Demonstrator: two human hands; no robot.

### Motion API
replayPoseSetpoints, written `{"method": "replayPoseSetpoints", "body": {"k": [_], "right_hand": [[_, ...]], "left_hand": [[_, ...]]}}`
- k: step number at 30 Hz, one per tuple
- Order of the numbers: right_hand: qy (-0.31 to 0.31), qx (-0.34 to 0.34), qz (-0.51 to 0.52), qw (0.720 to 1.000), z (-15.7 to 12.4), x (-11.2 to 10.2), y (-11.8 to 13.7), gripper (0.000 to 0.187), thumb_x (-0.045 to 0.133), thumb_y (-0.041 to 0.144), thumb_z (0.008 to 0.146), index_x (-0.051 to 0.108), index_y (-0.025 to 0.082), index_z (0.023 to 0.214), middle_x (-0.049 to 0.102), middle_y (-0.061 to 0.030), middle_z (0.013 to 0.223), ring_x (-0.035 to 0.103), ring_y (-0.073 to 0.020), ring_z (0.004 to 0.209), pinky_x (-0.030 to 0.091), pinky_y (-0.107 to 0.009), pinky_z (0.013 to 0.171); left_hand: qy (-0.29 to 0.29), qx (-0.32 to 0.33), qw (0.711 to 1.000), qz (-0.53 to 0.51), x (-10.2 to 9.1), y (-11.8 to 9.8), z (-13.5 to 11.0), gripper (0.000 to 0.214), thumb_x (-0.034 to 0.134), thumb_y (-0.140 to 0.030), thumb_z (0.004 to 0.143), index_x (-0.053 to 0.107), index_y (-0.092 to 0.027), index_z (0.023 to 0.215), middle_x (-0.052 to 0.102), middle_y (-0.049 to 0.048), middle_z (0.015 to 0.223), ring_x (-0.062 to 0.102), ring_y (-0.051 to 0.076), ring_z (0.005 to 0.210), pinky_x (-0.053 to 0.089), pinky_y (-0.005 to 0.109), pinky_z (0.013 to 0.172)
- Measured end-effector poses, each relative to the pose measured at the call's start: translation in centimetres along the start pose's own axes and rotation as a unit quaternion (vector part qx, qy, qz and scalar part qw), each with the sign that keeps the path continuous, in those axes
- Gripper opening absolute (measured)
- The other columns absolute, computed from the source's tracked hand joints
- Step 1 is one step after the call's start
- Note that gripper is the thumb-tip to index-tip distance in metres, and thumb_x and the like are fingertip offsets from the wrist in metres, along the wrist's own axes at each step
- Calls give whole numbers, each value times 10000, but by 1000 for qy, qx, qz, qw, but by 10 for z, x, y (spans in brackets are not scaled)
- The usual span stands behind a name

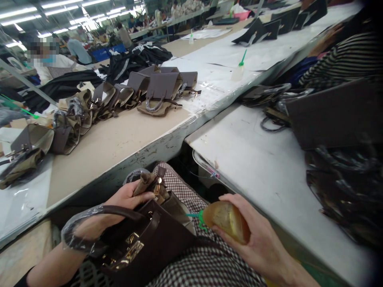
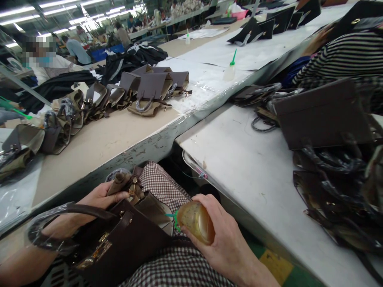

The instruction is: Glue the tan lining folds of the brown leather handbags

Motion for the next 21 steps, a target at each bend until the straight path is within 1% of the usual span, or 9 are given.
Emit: {"method": "replayPoseSetpoints", "body": {"k": [4,7,10,13,15,18,21], "right_hand": [[19,15,3,1000,-4,3,-7,486,675,407,905,437,270,1306,640,-89,1193,685,-255,1034,610,-360,819],[23,17,-4,1000,-5,2,-10,479,675,409,903,441,270,1297,645,-83,1179,688,-246,1014,603,-365,834],[0,8,-19,1000,-5,-2,-11,473,680,415,896,456,261,1283,652,-88,1163,690,-253,1008,598,-377,852],[-39,1,-12,999,-4,-6,-9,462,683,422,891,475,257,1269,660,-92,1146,693,-259,1004,599,-376,857],[-49,-5,1,999,-2,-5,-7,470,688,420,889,476,255,1276,655,-99,1160,690,-262,1020,600,-370,857],[-34,-16,13,999,1,3,-7,495,704,416,883,465,253,1285,640,-106,1177,678,-270,1047,600,-373,858],[-1,-17,15,1000,2,12,-11,505,696,402,895,439,255,1305,624,-110,1213,656,-277,1094,589,-389,879]], "left_hand": [[-12,-10,1000,6,1,-2,-4,349,742,-435,802,680,-166,1015,712,22,892,631,220,793,512,304,717],[-26,-5,999,30,2,-6,-6,301,743,-412,796,672,-174,966,706,18,897,624,221,812,511,304,733],[-25,3,999,32,3,-9,-8,260,735,-406,799,651,-182,900,698,6,871,618,210,799,501,292,730],[-28,12,999,24,4,-11,-9,249,732,-391,787,647,-187,902,707,3,876,625,215,812,498,291,738],[-29,13,999,32,4,-9,-10,263,732,-399,789,657,-185,922,711,5,877,629,220,817,500,294,739],[-14,6,999,33,4,-2,-11,311,721,-443,822,671,-179,978,716,13,887,636,219,801,507,294,726],[-16,7,999,39,4,5,-15,335,724,-468,839,669,-191,1018,716,5,910,636,210,803,504,281,718]]}}
Point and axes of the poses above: each hand's wrist, its own z-axis towards the middle knuckle, its own x-axis out of the palm, y = z × x, the point moved 5 cm from there along z, towards the middle knuckle
